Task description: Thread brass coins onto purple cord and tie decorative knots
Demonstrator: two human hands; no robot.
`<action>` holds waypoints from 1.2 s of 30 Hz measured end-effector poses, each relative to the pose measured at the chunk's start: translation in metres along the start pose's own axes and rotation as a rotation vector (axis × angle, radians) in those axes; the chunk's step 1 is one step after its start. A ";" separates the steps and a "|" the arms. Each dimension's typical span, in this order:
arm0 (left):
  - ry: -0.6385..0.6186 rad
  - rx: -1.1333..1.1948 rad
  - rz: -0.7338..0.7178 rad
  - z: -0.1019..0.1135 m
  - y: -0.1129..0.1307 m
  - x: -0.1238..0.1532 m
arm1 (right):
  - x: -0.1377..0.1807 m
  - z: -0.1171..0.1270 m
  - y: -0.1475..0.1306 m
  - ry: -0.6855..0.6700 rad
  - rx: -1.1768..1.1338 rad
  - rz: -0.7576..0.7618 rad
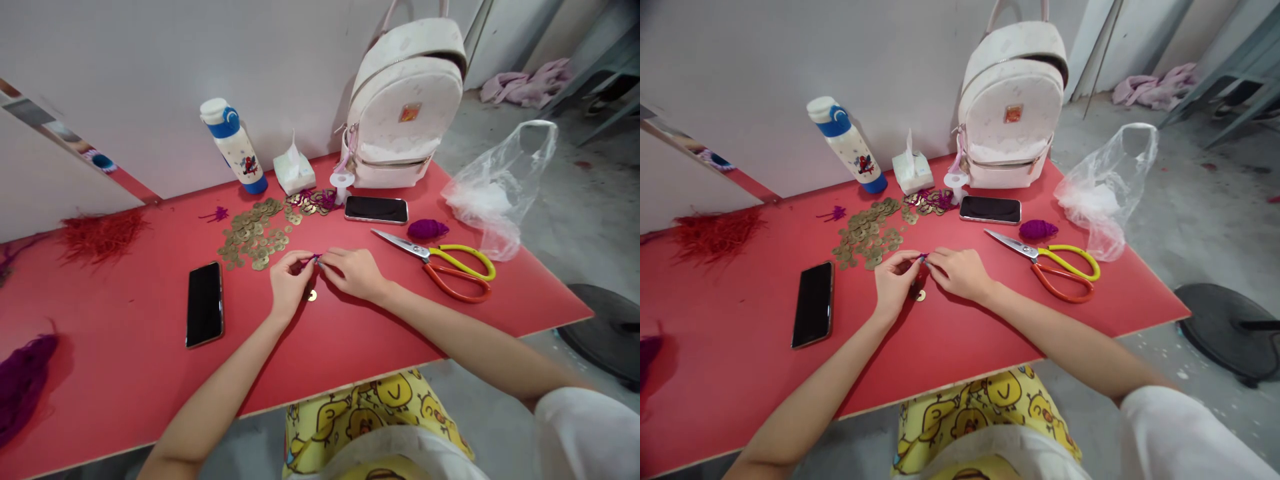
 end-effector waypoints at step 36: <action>-0.179 -0.055 -0.125 -0.005 0.003 -0.002 | -0.009 0.004 0.024 0.100 -0.406 -0.265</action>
Point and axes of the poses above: each hand's wrist, its own x-axis away from the middle knuckle, its own z-axis out of the back of the hand, y = z × x, the point moved 4 cm from there along -x, towards the middle knuckle, and after that the axes turned 13 degrees about y, right-handed, at the moved point
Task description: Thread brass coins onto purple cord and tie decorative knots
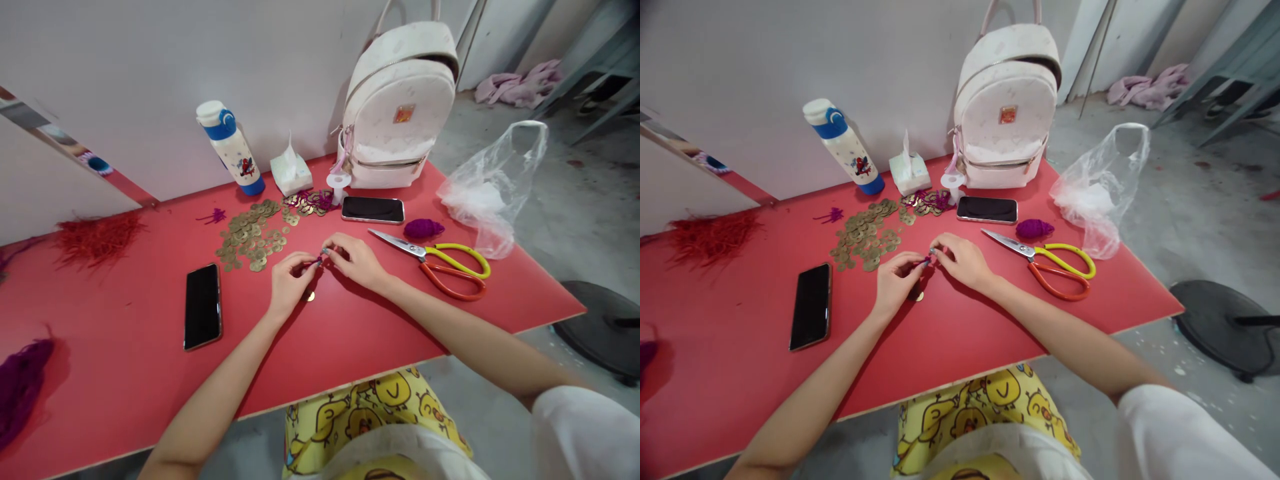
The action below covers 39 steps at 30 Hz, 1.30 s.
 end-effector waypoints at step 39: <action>-0.002 0.017 -0.028 0.001 0.005 0.000 | -0.005 0.000 0.008 0.015 -0.307 -0.097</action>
Point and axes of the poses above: each hand's wrist, its own x-axis away from the middle knuckle, its own z-axis out of the back of the hand, y = z × x, the point moved 4 cm from there along -x, towards the middle knuckle, and after that the axes turned 13 degrees about y, right-handed, at the moved point
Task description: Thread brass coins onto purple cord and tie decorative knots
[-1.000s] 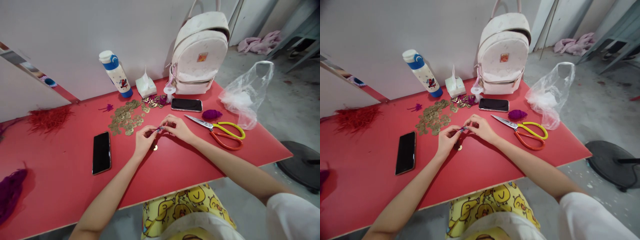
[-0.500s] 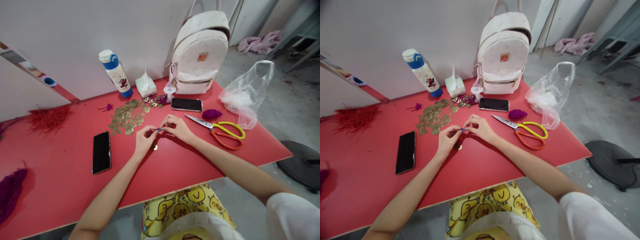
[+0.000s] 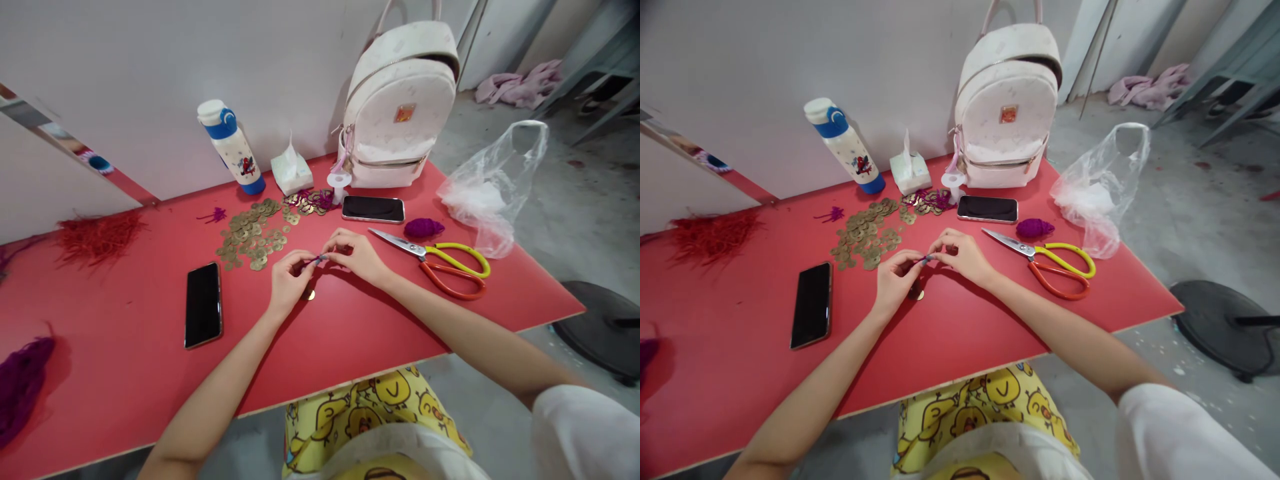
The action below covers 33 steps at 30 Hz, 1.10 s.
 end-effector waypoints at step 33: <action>0.001 0.053 0.021 0.000 -0.001 -0.001 | 0.001 0.000 -0.008 0.000 -0.033 -0.032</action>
Point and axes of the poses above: each hand's wrist, its own x-axis away from the middle knuckle, its own z-axis out of the back of the hand, y = z × x, the point moved 4 cm from there along -x, towards the middle knuckle, and after that the axes turned 13 degrees about y, right-handed, at the moved point
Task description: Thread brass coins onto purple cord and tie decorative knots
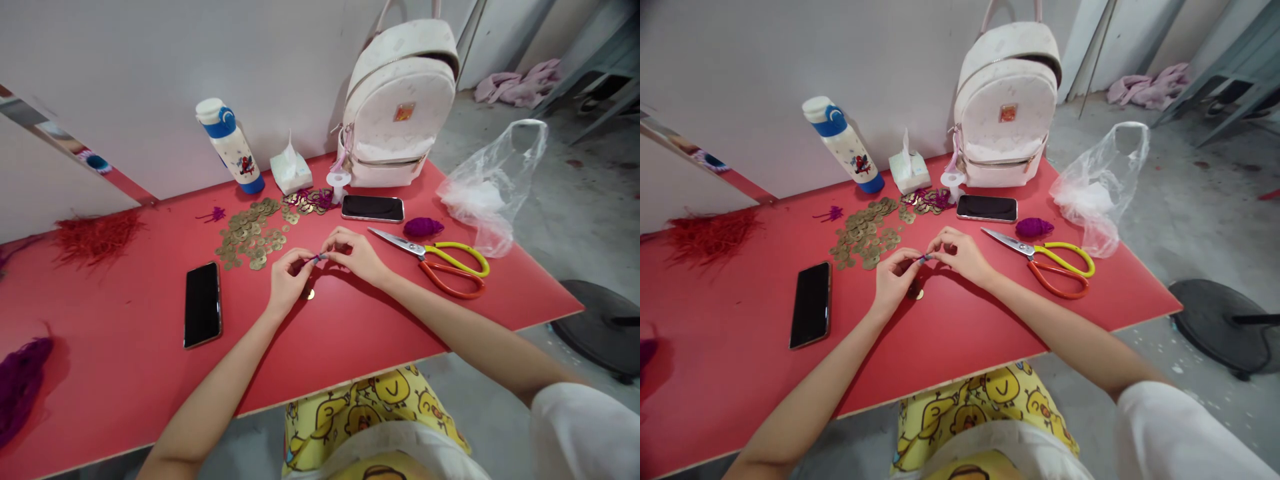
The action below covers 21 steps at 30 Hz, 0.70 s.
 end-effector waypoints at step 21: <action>0.012 -0.002 -0.048 0.001 0.001 0.000 | 0.000 -0.002 0.008 -0.031 -0.058 -0.094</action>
Point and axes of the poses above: each hand's wrist, its own x-axis away from the middle knuckle, its own z-axis out of the back of the hand, y = z × x, the point moved 4 cm from there along -x, towards the middle knuckle, and after that the axes turned 13 degrees about y, right-handed, at the moved point
